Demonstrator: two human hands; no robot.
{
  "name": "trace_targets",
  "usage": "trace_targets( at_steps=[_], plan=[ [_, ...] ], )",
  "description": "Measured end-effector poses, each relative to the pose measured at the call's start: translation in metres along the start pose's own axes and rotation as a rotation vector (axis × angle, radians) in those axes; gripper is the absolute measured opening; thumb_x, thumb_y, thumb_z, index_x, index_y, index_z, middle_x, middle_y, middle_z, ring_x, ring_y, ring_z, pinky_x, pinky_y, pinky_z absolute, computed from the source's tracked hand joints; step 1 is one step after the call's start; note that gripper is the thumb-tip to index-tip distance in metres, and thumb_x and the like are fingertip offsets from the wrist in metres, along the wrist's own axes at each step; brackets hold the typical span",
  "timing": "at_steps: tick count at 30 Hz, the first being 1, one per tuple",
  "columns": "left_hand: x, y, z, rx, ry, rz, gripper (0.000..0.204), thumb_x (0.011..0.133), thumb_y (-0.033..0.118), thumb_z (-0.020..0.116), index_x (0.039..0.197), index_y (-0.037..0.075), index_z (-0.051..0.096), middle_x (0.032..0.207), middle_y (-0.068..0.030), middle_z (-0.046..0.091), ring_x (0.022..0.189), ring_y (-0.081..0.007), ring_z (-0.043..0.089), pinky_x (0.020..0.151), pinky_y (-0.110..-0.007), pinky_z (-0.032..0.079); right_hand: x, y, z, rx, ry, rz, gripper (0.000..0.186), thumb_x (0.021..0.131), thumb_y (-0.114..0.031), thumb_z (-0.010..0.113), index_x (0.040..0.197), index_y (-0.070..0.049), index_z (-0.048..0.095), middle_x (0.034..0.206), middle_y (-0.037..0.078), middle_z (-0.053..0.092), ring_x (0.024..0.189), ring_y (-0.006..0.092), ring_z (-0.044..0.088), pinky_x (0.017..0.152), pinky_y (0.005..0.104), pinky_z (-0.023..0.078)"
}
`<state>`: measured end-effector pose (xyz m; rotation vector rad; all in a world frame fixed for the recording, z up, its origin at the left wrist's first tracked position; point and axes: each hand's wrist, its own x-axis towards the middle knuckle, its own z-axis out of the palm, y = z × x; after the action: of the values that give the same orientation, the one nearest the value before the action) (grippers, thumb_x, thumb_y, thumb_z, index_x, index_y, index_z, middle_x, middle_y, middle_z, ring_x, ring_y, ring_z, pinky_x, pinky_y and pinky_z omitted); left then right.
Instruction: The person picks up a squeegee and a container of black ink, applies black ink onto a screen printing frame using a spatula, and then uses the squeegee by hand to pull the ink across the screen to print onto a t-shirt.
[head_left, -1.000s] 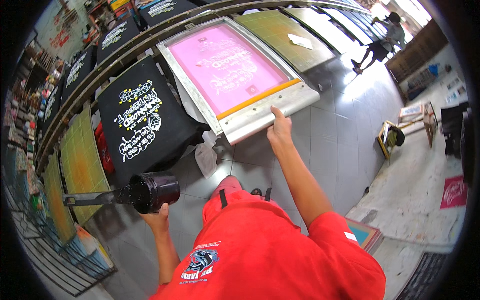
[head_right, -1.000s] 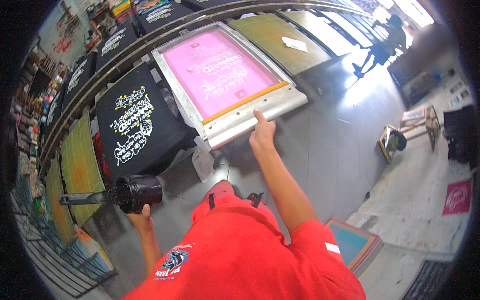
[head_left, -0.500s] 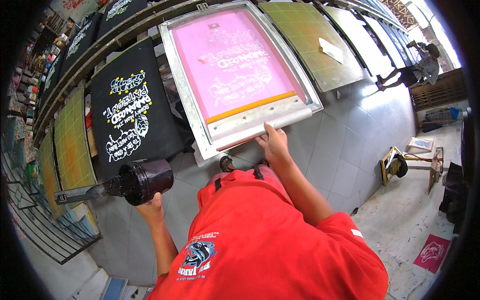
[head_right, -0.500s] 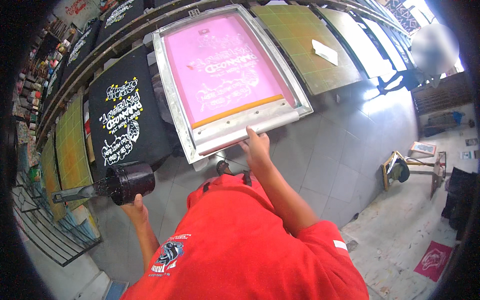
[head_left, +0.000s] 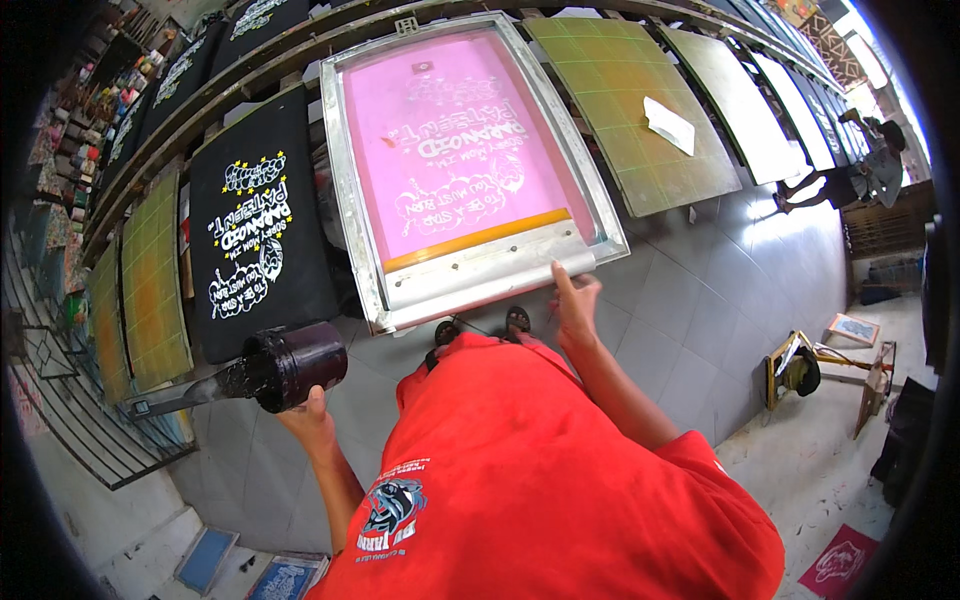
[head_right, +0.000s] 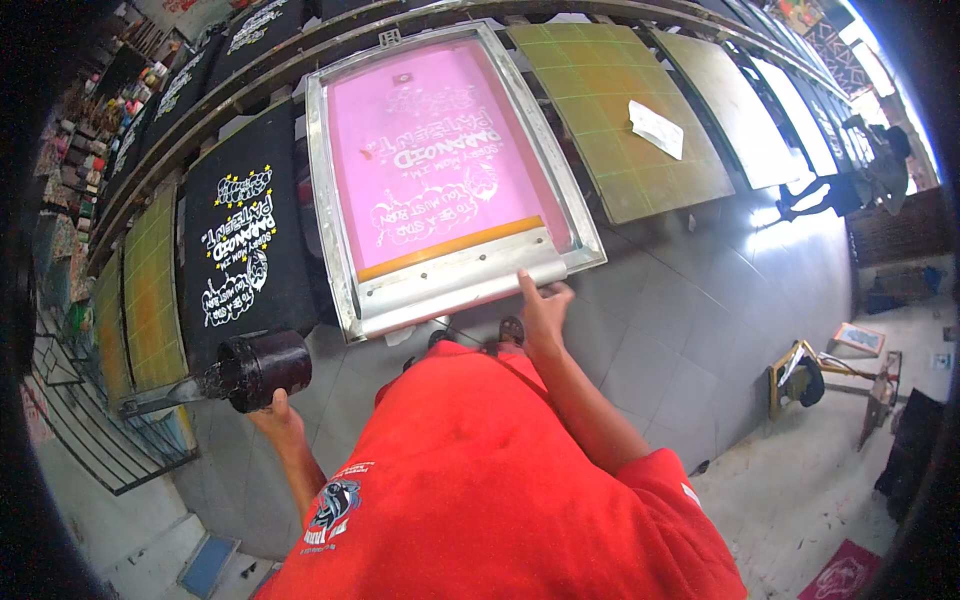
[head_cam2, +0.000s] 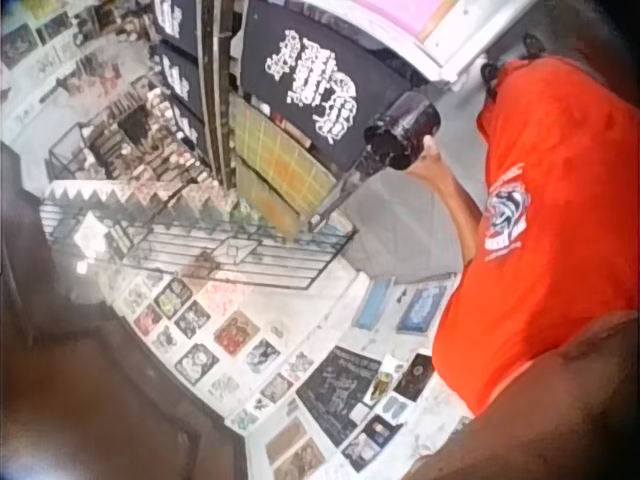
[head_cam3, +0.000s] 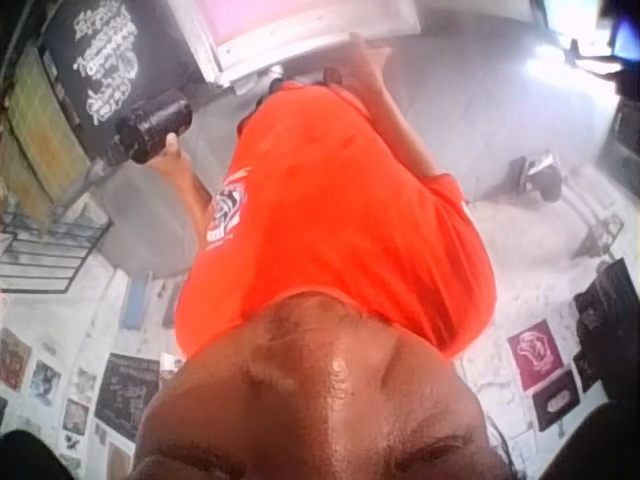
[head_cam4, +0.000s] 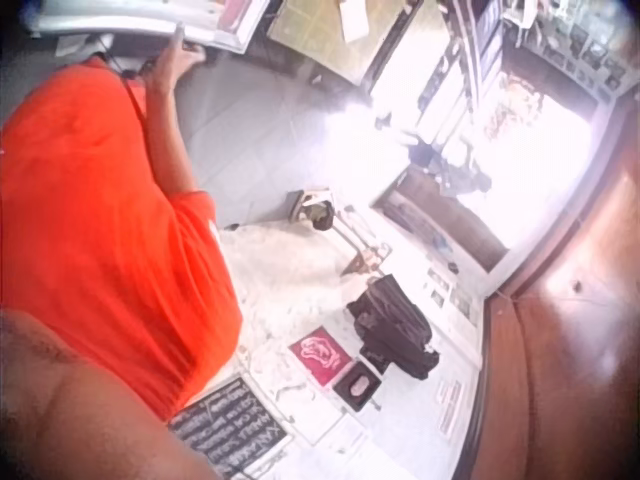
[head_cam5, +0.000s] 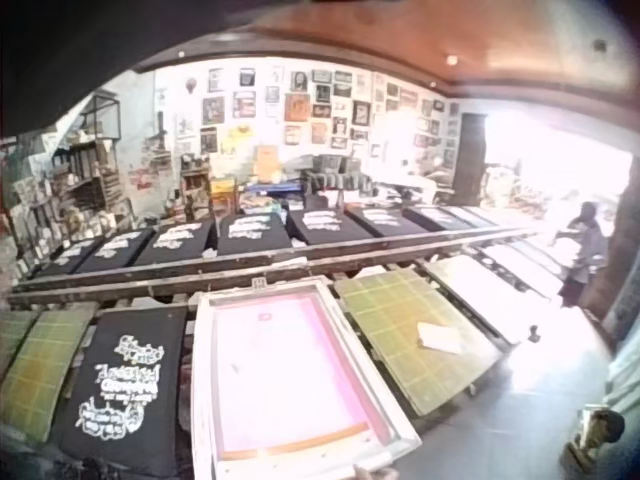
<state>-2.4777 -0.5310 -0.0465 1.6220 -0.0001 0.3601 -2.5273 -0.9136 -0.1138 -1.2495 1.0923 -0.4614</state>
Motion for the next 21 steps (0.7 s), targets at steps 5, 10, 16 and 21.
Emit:
trace_targets(
  at_steps=[5,10,16,21],
  plan=[
    [-0.014,-0.001,0.003,0.008,0.042,-0.018,0.085,0.07,0.028,0.082,0.136,-0.001,0.037,0.126,-0.0118,0.051,0.112,-0.0218,0.056,0.096,-0.036,0.048,-0.002,-0.059,-0.03,-1.058,-0.318,-1.296,0.084,0.065,-0.025,0.084,0.135,-0.004,0.044,0.13,0.022,0.047,0.123,0.0369,0.044,0.103,0.0461,0.035],
    [-0.01,0.004,0.018,0.007,0.015,-0.009,0.087,0.065,0.022,0.083,0.136,0.0,0.038,0.126,-0.0113,0.051,0.112,-0.0215,0.056,0.096,-0.037,0.048,0.03,-0.061,0.002,-1.24,-0.859,-1.289,0.061,0.071,-0.016,0.076,0.128,-0.01,0.053,0.133,0.011,0.052,0.125,0.0288,0.047,0.1,0.0414,0.04],
    [-0.022,0.002,0.029,0.043,0.089,0.006,0.086,0.065,0.02,0.082,0.136,0.0,0.038,0.126,-0.0116,0.05,0.113,-0.0216,0.055,0.097,-0.037,0.048,0.041,-0.061,-0.006,-1.215,-0.911,-1.384,0.058,0.074,-0.018,0.074,0.127,-0.009,0.052,0.131,0.01,0.054,0.119,0.0275,0.052,0.095,0.0409,0.044],
    [-0.036,0.003,0.033,0.018,0.115,-0.03,0.085,0.066,0.019,0.08,0.136,0.0,0.037,0.127,-0.0121,0.05,0.114,-0.0218,0.054,0.098,-0.037,0.047,0.045,-0.069,-0.013,-1.222,-0.953,-1.365,0.055,0.074,-0.018,0.073,0.125,-0.009,0.053,0.133,0.01,0.053,0.119,0.0277,0.053,0.096,0.0411,0.044]
  ],
)
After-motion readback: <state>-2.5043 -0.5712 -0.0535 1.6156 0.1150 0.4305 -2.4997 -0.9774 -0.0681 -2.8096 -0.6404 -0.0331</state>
